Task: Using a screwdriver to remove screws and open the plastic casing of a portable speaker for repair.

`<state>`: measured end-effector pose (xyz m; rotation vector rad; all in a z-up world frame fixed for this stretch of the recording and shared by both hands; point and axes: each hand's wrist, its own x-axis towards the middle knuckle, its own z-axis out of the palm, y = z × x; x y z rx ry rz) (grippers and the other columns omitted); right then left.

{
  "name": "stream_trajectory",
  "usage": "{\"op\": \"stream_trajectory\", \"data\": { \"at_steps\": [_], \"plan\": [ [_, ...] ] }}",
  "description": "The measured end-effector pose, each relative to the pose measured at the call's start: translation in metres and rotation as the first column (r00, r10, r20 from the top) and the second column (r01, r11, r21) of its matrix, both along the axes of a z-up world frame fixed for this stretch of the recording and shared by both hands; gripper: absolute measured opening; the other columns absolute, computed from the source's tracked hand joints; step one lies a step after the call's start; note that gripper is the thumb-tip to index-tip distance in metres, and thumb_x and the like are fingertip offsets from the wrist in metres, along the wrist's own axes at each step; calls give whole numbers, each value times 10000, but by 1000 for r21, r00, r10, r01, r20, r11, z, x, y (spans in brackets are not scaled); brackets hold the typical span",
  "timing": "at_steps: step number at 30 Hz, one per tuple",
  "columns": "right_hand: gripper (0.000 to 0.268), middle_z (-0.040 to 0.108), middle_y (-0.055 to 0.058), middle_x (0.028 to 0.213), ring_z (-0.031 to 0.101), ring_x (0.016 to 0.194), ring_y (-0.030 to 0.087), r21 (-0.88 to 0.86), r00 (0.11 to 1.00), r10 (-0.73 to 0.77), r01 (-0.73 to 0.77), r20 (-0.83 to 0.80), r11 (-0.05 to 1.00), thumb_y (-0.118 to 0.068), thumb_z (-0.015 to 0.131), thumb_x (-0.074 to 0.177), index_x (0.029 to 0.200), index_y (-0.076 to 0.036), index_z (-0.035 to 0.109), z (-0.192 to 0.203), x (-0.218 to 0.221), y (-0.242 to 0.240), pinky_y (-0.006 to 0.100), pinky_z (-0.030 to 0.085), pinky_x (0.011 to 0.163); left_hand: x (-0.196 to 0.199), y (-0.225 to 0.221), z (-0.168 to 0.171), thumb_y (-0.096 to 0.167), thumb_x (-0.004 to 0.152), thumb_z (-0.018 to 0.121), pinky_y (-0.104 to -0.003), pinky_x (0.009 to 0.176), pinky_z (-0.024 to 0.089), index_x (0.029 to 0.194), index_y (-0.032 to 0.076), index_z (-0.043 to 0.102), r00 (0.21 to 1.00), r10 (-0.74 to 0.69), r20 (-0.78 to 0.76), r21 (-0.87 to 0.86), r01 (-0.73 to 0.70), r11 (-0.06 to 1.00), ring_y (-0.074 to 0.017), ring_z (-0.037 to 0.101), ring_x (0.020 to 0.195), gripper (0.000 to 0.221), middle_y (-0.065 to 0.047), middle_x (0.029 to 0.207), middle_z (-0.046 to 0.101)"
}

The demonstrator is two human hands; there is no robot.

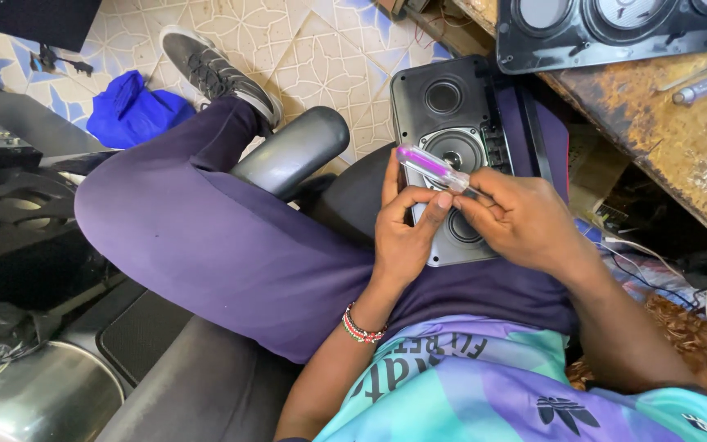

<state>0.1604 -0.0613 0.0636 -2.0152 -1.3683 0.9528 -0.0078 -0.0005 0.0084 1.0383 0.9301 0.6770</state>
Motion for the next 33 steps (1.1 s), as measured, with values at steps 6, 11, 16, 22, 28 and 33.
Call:
{"op": "stream_trajectory", "data": {
  "at_steps": [6, 11, 16, 22, 28, 33],
  "plan": [
    [174, 425, -4, 444, 555, 436, 224, 104, 996, -91, 92, -18, 990, -124, 712, 944, 1119, -121, 709, 8, 5, 5, 332, 498, 497, 1, 6, 13, 344, 960, 734, -537, 1259, 205, 1044, 115, 736, 999, -47, -20, 3, 47, 999, -435, 295, 1520, 244, -232, 1701, 180],
    [67, 396, -10, 682, 334, 555, 137, 304, 901, -349, 266, 260, 915, -42, 651, 1133, 1188, -10, 629, 14, 37, 8, 332, 284, 550, 3, 9, 23, 381, 882, 727, -364, 1222, 219, 1117, 253, 688, 960, -120, -255, 4, 125, 992, -222, 134, 1617, 271, -264, 1666, 254],
    [44, 457, -1, 719, 383, 560, 137, 346, 780, -428, 288, 456, 893, -4, 677, 1207, 1189, 15, 642, 2, 89, 18, 335, 287, 467, 2, 10, 27, 373, 862, 732, -416, 1239, 206, 1323, 246, 577, 956, -133, -261, 8, 140, 990, -247, 138, 1612, 502, -228, 1649, 271],
    [111, 489, 40, 674, 416, 557, 236, 407, 668, -413, 177, 619, 896, -37, 807, 1201, 1178, -26, 699, -28, 138, 29, 419, 358, 577, 2, 14, 33, 398, 838, 748, -414, 1236, 226, 1437, 245, 507, 958, -130, -257, 15, 139, 990, -244, 202, 1595, 663, -196, 1657, 295],
    [60, 476, 50, 687, 393, 569, 216, 412, 653, -424, 185, 627, 892, -40, 787, 1198, 1199, 10, 753, -19, 135, 27, 416, 322, 539, 1, 13, 30, 400, 835, 762, -398, 1225, 240, 1389, 251, 556, 963, -125, -240, 39, 138, 990, -247, 224, 1591, 610, -223, 1669, 275],
    [111, 483, 74, 812, 409, 676, 167, 506, 712, -522, 267, 470, 820, 0, 714, 1296, 1317, 109, 718, 0, 127, -14, 357, 308, 594, 0, 12, 28, 344, 826, 776, -374, 1216, 268, 1339, 263, 598, 964, -123, -237, 33, 134, 990, -236, 285, 1567, 549, -195, 1683, 263]
  ]
}}
